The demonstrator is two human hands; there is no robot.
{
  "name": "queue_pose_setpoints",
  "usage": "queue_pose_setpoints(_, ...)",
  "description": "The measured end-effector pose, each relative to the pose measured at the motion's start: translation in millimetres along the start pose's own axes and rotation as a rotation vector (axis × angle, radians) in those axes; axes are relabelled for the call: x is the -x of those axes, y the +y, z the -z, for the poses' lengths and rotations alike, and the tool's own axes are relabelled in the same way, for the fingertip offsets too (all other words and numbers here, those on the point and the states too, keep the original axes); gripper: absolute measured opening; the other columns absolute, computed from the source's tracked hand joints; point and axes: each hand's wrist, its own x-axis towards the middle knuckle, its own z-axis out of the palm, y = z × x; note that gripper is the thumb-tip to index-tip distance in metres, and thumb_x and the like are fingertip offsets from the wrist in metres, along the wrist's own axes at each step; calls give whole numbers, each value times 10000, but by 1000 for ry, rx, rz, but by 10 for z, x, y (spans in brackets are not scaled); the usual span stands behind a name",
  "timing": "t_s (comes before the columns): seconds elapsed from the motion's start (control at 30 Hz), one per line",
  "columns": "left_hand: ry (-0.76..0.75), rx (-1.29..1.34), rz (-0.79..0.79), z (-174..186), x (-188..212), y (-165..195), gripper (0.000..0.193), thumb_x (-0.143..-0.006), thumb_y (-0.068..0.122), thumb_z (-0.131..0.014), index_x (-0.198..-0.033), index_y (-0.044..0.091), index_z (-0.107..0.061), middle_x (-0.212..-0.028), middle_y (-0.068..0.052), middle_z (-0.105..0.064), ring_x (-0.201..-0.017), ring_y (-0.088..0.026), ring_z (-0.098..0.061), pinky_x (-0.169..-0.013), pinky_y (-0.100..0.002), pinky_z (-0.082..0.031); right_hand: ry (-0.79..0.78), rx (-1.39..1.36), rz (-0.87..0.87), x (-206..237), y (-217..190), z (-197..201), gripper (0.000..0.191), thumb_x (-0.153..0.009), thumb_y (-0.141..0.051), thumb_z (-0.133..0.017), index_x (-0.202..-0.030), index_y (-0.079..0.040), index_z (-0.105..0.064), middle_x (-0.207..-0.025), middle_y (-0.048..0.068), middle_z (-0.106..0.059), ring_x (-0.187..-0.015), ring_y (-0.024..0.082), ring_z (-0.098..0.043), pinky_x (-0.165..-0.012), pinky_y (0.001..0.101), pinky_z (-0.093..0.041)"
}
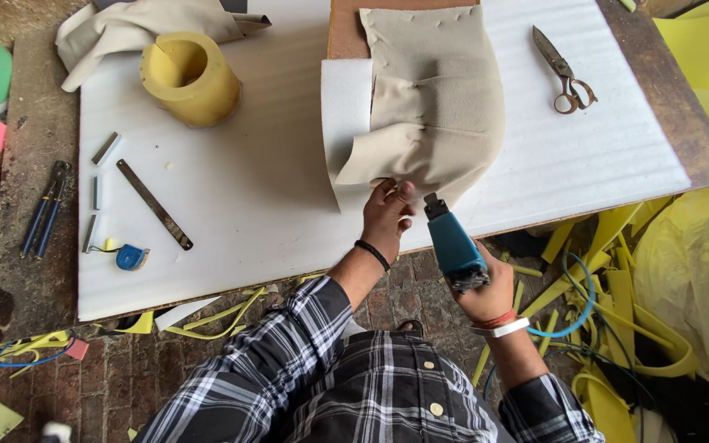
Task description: The person stretches a tufted beige fabric panel over a wooden furniture frame and staples it in place using a pneumatic staple gun, pressing the fabric flat with their hand between staples. They then flip the frame over, reposition it on the worktable, and begin sawing a piece of yellow foam placed on the frame.
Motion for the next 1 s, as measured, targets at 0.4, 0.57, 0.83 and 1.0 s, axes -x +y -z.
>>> queue_pose_setpoints(0.4,290,-384,-196,-33,-338,-117,350,-891,218,-794,-653,1,-657,-593,-40,-608,-538,-132,-502,-545,-328,-418,31,276,-60,-302,-178,-443,826,-591,-117,-746,-1402,-172,-599,-936,217,-736,-846,411,-718,-772,467,-584)
queue_pose_setpoints(0.57,252,-417,-239,-25,-294,-46,294,-886,238,-780,-702,19,-714,-610,-44,-666,-553,-134,-563,-566,-313,-455,51,318,-113,-316,-175,-625,699,-660,-174,-782,-1337,-183,-610,-940,200,-741,-872,412,-710,-762,489,-573)
queue_pose_setpoints(0.83,94,-126,-168,89,-338,-139,296,-955,196,-772,-757,38,-618,-695,-3,-599,-611,-110,-526,-563,-302,-440,71,281,-96,-278,-183,-627,719,-618,-147,-774,-1320,-150,-623,-983,198,-741,-888,412,-710,-762,481,-575)
queue_pose_setpoints(1.0,5,-95,-99,185,-172,-139,129,-973,200,-653,-964,73,-669,-771,25,-604,-652,-83,-560,-556,-271,-439,50,297,-195,-279,-167,-676,631,-673,-173,-793,-1286,-119,-652,-880,223,-728,-842,426,-712,-761,486,-571)
